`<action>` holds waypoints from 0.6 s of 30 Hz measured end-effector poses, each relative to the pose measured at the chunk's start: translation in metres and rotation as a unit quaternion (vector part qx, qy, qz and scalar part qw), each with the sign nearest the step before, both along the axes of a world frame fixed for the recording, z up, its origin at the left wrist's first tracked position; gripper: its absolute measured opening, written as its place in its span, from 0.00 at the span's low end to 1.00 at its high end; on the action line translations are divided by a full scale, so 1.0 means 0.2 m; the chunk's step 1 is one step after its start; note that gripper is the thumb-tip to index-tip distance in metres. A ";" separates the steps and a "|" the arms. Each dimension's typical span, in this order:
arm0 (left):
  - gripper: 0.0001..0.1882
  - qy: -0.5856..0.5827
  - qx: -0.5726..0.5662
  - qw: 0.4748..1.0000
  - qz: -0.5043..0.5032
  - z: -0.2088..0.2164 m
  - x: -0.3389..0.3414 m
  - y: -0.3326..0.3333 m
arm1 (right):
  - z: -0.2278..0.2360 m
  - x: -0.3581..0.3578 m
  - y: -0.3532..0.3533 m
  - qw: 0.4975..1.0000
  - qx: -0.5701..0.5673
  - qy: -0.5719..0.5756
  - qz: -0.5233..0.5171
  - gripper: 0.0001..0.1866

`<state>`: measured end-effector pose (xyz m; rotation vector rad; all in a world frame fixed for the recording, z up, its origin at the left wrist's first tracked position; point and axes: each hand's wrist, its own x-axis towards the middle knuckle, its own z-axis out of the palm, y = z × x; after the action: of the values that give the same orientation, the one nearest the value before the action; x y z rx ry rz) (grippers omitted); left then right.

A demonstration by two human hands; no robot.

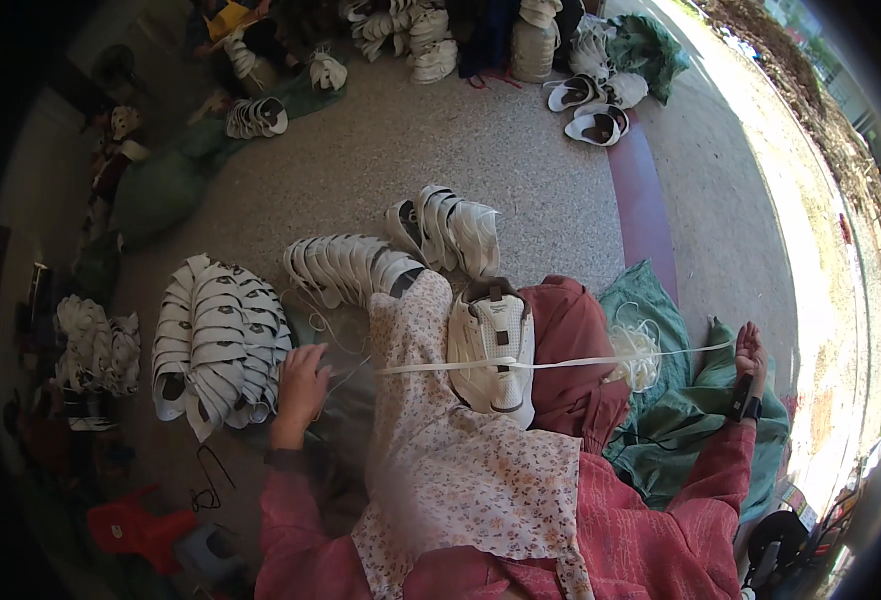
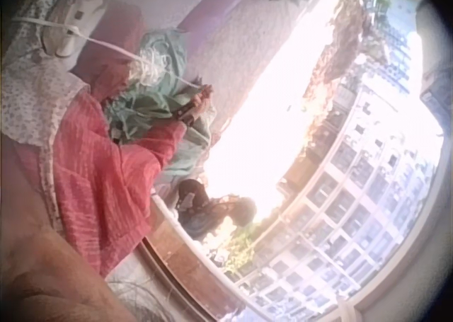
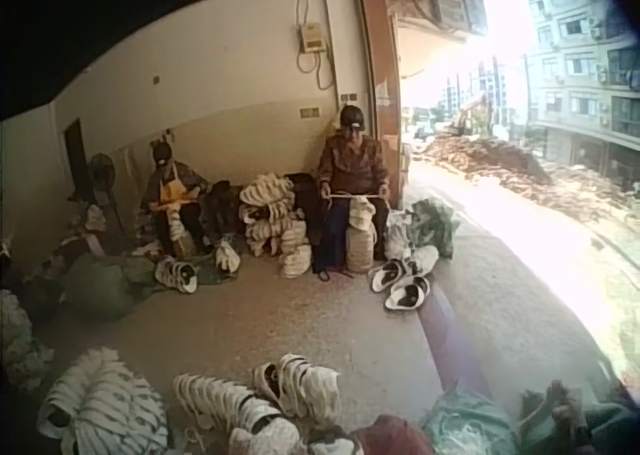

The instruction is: The person sits on the floor and threads a white shoelace through the eyelets of a white sneaker. They pull the lace through the holes, adjust the tension, and continue the lacing process on a single shoe.

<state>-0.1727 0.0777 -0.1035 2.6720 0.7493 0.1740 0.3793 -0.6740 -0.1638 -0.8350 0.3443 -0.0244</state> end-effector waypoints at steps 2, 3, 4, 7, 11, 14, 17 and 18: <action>0.17 -0.070 -0.040 0.996 -0.037 0.23 0.19 -0.16 | -0.09 -0.18 0.47 0.994 -0.082 0.019 0.075 0.19; 0.16 -0.112 -0.083 0.988 -0.065 0.28 0.29 -0.23 | -0.02 -0.27 0.69 0.983 -0.111 -0.023 0.142 0.19; 0.16 -0.131 -0.090 0.981 -0.110 0.31 0.38 -0.30 | 0.08 -0.37 0.90 0.966 -0.143 -0.068 0.205 0.20; 0.14 -0.191 -0.155 0.945 -0.215 0.37 0.64 -0.46 | 0.42 -0.74 1.45 0.912 -0.271 -0.115 0.286 0.21; 0.14 -0.213 -0.164 0.907 -0.324 0.36 0.88 -0.58 | 0.57 -1.04 1.83 0.787 -0.352 -0.117 0.493 0.10; 0.13 -0.181 -0.185 0.896 -0.359 0.32 0.99 -0.63 | 0.57 -1.20 1.95 0.694 -0.395 -0.183 0.573 0.08; 0.13 -0.140 -0.198 0.901 -0.361 0.20 1.03 -0.63 | 0.43 -1.23 1.97 0.621 -0.446 -0.342 0.546 0.08; 0.13 -0.130 -0.210 0.906 -0.345 0.20 1.02 -0.65 | 0.42 -1.24 1.98 0.597 -0.463 -0.399 0.520 0.08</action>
<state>0.0320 -0.0520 -0.0634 2.2642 -0.2419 0.1534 0.1318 -0.2787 -0.0790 -1.8500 -1.1888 0.5587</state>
